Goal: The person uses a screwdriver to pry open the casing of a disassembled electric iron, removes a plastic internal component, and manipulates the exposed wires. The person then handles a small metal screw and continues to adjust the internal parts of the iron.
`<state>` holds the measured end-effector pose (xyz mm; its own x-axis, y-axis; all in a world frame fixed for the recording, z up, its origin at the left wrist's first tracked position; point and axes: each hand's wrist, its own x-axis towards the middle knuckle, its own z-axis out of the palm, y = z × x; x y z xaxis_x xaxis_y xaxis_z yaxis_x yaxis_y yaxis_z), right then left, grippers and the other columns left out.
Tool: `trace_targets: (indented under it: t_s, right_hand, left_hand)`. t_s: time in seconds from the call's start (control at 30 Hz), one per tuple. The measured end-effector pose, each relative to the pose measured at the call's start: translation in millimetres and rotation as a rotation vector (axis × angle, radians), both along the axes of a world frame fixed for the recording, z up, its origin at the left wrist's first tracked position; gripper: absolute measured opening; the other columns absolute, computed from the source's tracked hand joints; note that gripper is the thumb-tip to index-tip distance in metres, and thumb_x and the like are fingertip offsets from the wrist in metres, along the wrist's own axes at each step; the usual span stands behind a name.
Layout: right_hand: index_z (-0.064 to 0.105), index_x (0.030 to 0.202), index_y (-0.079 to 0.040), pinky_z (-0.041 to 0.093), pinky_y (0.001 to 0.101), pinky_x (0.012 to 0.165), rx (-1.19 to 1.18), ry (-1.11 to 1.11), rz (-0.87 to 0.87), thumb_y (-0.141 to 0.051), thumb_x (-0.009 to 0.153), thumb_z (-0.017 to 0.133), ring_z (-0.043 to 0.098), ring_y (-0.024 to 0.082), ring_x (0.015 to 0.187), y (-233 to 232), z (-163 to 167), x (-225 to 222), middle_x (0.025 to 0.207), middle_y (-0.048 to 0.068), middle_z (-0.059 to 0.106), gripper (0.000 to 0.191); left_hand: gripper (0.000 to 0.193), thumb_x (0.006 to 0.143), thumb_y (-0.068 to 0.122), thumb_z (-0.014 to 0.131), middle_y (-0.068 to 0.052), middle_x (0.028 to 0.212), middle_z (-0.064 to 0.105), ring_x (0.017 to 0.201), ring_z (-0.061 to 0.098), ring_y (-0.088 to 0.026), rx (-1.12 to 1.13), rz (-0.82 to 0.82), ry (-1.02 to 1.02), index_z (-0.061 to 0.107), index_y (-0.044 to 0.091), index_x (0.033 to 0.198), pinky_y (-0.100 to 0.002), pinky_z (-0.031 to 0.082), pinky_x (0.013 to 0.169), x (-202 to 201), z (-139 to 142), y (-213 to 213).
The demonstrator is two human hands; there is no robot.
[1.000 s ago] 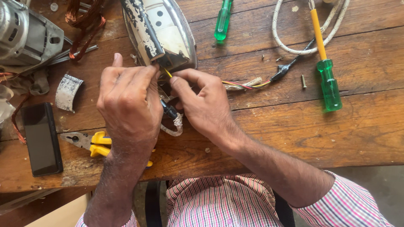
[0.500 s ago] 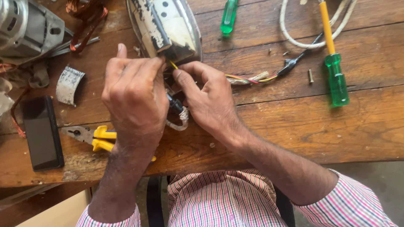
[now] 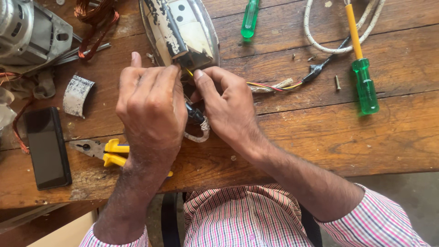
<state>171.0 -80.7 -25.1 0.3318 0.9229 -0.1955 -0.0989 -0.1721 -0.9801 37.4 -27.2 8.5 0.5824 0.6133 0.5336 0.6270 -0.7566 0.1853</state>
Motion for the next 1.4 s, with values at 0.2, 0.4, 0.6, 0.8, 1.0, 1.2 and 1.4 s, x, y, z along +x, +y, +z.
trace_targets:
  t_s: [0.2,0.4,0.6,0.8,1.0,1.2,1.4]
  right_hand:
    - [0.067,0.109,0.0,0.058,0.0253,0.077,0.204,-0.124,-0.021,-0.019,0.102,0.07,0.066,0.007,0.088,3,-5,-1,0.095,0.004,0.072,0.021]
    - [0.066,0.112,-0.001,0.057,0.0253,0.068,0.114,-0.132,-0.061,-0.019,0.099,0.067,0.067,0.008,0.081,-2,3,-9,0.092,0.004,0.072,0.023]
    - [0.065,0.115,-0.002,0.059,0.0266,0.061,0.079,-0.182,-0.029,-0.021,0.101,0.062,0.069,0.008,0.073,-3,12,-9,0.096,0.004,0.074,0.023]
    - [0.068,0.116,-0.005,0.059,0.027,0.061,0.069,-0.209,-0.03,-0.022,0.102,0.061,0.07,0.007,0.071,-3,13,-9,0.095,0.005,0.077,0.023]
    - [0.07,0.118,-0.005,0.058,0.0285,0.062,0.064,-0.229,-0.047,-0.021,0.101,0.06,0.071,0.01,0.071,-4,7,-10,0.095,0.006,0.078,0.025]
    - [0.069,0.121,-0.002,0.062,0.0255,0.073,0.156,-0.22,-0.021,-0.018,0.106,0.056,0.076,0.008,0.084,-2,-5,-11,0.096,0.007,0.078,0.026]
    - [0.067,0.108,0.002,0.034,0.0189,0.037,0.005,0.732,0.094,-0.017,0.107,0.055,0.052,0.005,0.055,8,-13,-3,0.082,0.004,0.066,0.022]
  left_hand:
    - [0.014,0.098,-0.002,0.077,-0.015,0.104,0.073,0.1,0.065,-0.031,-0.005,0.005,0.017,0.074,-0.006,0.111,-0.054,0.051,0.116,2,5,0]
    - [0.021,0.085,0.006,0.085,-0.022,0.112,0.073,0.106,0.066,-0.036,0.06,0.056,0.033,0.075,-0.005,0.1,-0.046,0.059,0.093,1,3,3]
    - [0.027,0.088,0.015,0.093,-0.02,0.123,0.073,0.116,0.068,-0.034,0.066,0.049,0.065,0.074,-0.001,0.099,-0.046,0.061,0.095,-4,-7,15]
    - [0.029,0.085,0.015,0.095,-0.019,0.119,0.073,0.116,0.069,-0.033,0.017,0.036,0.064,0.072,0.0,0.095,-0.044,0.059,0.096,-5,-5,14]
    - [0.031,0.081,0.014,0.096,-0.018,0.112,0.074,0.113,0.069,-0.032,-0.017,0.027,0.053,0.07,0.001,0.089,-0.045,0.058,0.093,-3,2,14]
    - [0.032,0.08,0.017,0.097,-0.017,0.11,0.075,0.109,0.07,-0.031,-0.033,0.027,0.06,0.07,0.002,0.087,-0.044,0.058,0.091,-4,1,21]
    - [0.029,0.082,0.015,0.095,-0.016,0.113,0.075,0.109,0.071,-0.029,-0.037,0.017,0.065,0.069,0.002,0.087,-0.042,0.059,0.092,-7,5,25]
